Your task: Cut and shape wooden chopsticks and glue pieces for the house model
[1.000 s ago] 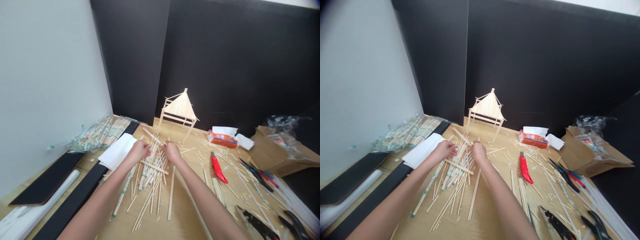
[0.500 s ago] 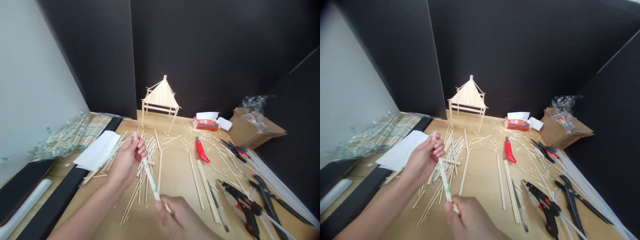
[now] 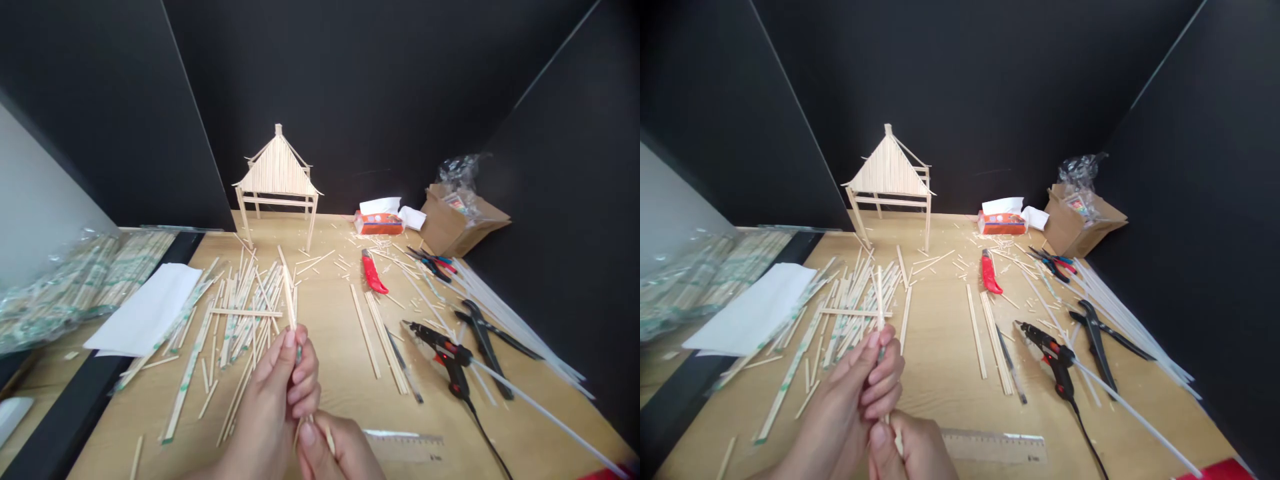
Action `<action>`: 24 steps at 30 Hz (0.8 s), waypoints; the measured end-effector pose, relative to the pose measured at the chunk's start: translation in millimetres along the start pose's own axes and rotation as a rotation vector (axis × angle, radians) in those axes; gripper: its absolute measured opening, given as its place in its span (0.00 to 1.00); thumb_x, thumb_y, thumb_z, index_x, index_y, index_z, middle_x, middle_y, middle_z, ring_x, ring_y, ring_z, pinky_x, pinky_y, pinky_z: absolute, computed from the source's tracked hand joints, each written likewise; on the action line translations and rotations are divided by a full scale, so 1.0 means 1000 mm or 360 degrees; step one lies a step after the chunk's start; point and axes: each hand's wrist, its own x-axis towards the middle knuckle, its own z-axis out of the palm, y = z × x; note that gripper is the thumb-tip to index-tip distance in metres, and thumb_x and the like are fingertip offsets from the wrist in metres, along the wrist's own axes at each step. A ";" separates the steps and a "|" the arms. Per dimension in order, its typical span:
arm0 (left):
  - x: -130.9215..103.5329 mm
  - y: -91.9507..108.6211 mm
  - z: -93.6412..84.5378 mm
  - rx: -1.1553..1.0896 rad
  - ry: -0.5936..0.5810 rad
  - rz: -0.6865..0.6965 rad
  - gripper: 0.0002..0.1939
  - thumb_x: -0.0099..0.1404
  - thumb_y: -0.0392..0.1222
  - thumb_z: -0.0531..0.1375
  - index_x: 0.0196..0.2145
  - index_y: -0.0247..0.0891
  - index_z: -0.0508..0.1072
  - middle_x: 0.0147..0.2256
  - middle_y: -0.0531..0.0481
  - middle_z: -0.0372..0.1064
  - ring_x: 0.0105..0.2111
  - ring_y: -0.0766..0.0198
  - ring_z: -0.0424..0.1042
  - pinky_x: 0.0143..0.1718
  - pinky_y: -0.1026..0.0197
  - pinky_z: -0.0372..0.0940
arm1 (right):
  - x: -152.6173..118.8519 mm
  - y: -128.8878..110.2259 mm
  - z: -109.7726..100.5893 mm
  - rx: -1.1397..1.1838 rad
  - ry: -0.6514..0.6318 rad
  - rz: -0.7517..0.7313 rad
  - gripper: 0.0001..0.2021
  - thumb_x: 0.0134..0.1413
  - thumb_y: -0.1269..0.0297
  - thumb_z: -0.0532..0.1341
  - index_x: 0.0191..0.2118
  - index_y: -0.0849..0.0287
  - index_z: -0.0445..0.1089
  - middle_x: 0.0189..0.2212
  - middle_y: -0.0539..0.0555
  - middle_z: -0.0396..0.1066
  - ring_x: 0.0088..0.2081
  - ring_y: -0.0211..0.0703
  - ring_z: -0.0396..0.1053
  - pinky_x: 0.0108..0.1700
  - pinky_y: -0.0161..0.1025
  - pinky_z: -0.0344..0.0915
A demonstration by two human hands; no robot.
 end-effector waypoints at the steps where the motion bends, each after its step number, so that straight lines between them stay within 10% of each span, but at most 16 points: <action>1: -0.003 0.000 0.000 0.0004 -0.0027 -0.0024 0.11 0.62 0.48 0.59 0.31 0.38 0.64 0.20 0.60 0.47 0.16 0.76 0.40 0.15 0.73 0.42 | -0.001 -0.002 -0.003 0.0007 -0.0012 -0.0011 0.30 0.58 0.38 0.41 0.19 0.59 0.54 0.16 0.48 0.54 0.19 0.32 0.51 0.22 0.30 0.49; 7: -0.014 0.007 -0.003 0.0492 -0.0114 -0.0173 0.16 0.58 0.54 0.61 0.27 0.38 0.66 0.19 0.59 0.48 0.17 0.74 0.43 0.18 0.71 0.45 | -0.012 -0.017 -0.027 0.0157 0.0010 -0.0210 0.24 0.57 0.43 0.51 0.31 0.61 0.69 0.25 0.51 0.66 0.26 0.35 0.61 0.30 0.31 0.58; 11: -0.010 -0.007 -0.008 0.1130 -0.0716 -0.0311 0.20 0.61 0.59 0.55 0.27 0.38 0.68 0.20 0.56 0.54 0.19 0.71 0.51 0.20 0.68 0.49 | -0.021 -0.022 -0.043 0.0606 0.0445 -0.0016 0.24 0.52 0.42 0.57 0.43 0.60 0.68 0.23 0.48 0.62 0.22 0.33 0.59 0.25 0.31 0.56; 16: -0.005 -0.014 -0.006 0.1782 -0.1261 -0.0329 0.25 0.67 0.57 0.43 0.36 0.36 0.70 0.20 0.55 0.59 0.19 0.69 0.59 0.22 0.67 0.54 | -0.033 -0.021 -0.063 0.0744 0.0626 0.0228 0.24 0.55 0.46 0.56 0.22 0.62 0.65 0.14 0.44 0.51 0.15 0.28 0.48 0.19 0.29 0.44; 20: 0.010 -0.003 -0.024 0.2205 -0.0935 0.0049 0.20 0.69 0.51 0.43 0.44 0.42 0.71 0.41 0.46 0.72 0.40 0.61 0.71 0.41 0.62 0.63 | -0.048 -0.015 -0.092 0.0795 0.1019 0.0000 0.23 0.57 0.49 0.55 0.19 0.61 0.63 0.17 0.46 0.51 0.17 0.29 0.42 0.18 0.31 0.41; 24: 0.050 -0.002 -0.077 0.2958 -0.0139 0.0688 0.23 0.69 0.40 0.43 0.59 0.37 0.60 0.62 0.40 0.52 0.63 0.48 0.46 0.60 0.42 0.43 | -0.060 -0.005 -0.113 0.0719 0.1052 -0.0018 0.22 0.56 0.49 0.55 0.19 0.60 0.64 0.20 0.49 0.54 0.18 0.31 0.44 0.17 0.32 0.41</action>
